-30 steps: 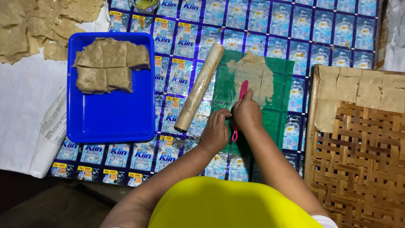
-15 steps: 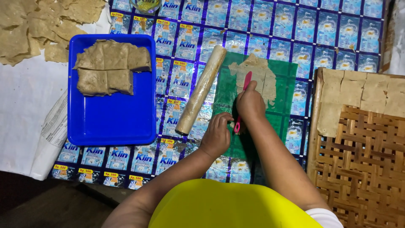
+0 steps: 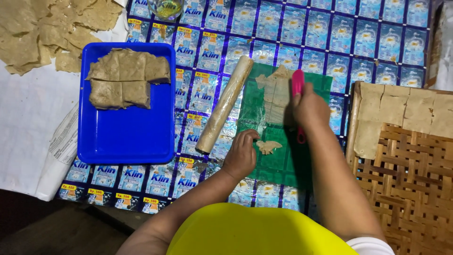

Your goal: Rolling dough flat and cutting it into uniform squares to be placed on a drying tray.

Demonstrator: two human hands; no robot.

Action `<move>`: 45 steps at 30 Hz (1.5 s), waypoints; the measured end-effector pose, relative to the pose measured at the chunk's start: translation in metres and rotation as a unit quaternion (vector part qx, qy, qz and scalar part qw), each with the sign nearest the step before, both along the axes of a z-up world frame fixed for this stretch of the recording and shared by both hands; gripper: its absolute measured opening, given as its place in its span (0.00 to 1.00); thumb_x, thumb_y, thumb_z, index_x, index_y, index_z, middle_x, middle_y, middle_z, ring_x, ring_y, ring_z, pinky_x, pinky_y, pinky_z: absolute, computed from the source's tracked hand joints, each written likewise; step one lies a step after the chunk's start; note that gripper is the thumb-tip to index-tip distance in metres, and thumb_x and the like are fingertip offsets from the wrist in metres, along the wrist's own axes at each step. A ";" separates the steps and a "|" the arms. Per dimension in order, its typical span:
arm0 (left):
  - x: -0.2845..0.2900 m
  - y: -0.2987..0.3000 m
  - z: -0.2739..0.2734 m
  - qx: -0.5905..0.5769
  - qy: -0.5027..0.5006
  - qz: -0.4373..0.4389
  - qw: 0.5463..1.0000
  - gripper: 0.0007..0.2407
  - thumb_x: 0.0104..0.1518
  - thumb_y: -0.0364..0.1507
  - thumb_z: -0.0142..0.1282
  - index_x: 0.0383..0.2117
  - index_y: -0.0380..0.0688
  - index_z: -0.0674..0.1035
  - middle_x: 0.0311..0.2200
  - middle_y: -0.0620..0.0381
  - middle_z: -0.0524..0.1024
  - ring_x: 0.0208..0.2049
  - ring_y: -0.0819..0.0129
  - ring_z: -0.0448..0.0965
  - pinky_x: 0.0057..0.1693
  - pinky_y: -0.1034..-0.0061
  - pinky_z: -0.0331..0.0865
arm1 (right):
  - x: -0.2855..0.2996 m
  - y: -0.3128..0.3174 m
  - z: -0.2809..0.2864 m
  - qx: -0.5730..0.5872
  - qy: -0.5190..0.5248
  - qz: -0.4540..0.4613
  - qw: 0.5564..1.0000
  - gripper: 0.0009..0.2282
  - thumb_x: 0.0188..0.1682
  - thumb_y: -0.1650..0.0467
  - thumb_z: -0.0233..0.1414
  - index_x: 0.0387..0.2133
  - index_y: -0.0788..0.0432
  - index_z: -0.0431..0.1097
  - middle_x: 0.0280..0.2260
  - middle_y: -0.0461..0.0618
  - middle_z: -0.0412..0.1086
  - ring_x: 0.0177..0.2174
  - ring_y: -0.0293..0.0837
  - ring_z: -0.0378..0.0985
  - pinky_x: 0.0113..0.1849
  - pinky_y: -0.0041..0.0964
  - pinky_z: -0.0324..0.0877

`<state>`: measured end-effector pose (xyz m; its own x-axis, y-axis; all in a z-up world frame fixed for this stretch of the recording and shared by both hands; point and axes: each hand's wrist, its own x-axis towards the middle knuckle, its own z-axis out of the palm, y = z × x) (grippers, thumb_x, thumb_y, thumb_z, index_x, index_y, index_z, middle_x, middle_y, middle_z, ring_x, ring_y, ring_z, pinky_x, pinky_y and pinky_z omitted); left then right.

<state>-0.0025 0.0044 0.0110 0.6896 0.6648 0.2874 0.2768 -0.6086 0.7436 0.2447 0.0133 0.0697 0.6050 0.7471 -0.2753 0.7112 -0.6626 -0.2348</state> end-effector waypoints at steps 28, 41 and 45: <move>0.005 -0.002 -0.003 0.003 0.025 -0.001 1.000 0.14 0.57 0.14 0.37 0.45 0.46 0.68 0.47 0.54 0.66 0.55 0.49 0.69 0.60 0.55 0.66 | 0.122 -0.034 -0.066 0.163 -0.295 0.223 0.915 0.05 0.51 0.62 0.57 0.31 0.39 0.67 0.34 0.36 0.67 0.41 0.39 0.76 0.50 0.42 0.59; 0.006 -0.003 0.002 -0.004 0.022 0.002 1.000 0.13 0.57 0.14 0.38 0.44 0.46 0.68 0.46 0.54 0.66 0.54 0.49 0.70 0.60 0.56 0.66 | 0.084 -0.002 -0.059 0.185 -0.241 0.235 0.923 0.03 0.51 0.62 0.55 0.31 0.39 0.68 0.35 0.36 0.67 0.41 0.41 0.76 0.49 0.45 0.59; 0.006 -0.003 0.003 0.002 0.026 0.004 1.000 0.13 0.57 0.14 0.38 0.43 0.45 0.68 0.46 0.54 0.67 0.55 0.49 0.70 0.59 0.57 0.67 | 0.066 0.009 -0.056 0.195 -0.206 0.239 0.929 0.02 0.52 0.62 0.53 0.31 0.39 0.67 0.34 0.36 0.66 0.41 0.42 0.76 0.48 0.46 0.59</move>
<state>0.0032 0.0017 0.0136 0.6986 0.6693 0.2530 0.3204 -0.6087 0.7258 0.3107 0.0220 0.0141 0.1732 0.9514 0.2547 0.9848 -0.1702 -0.0339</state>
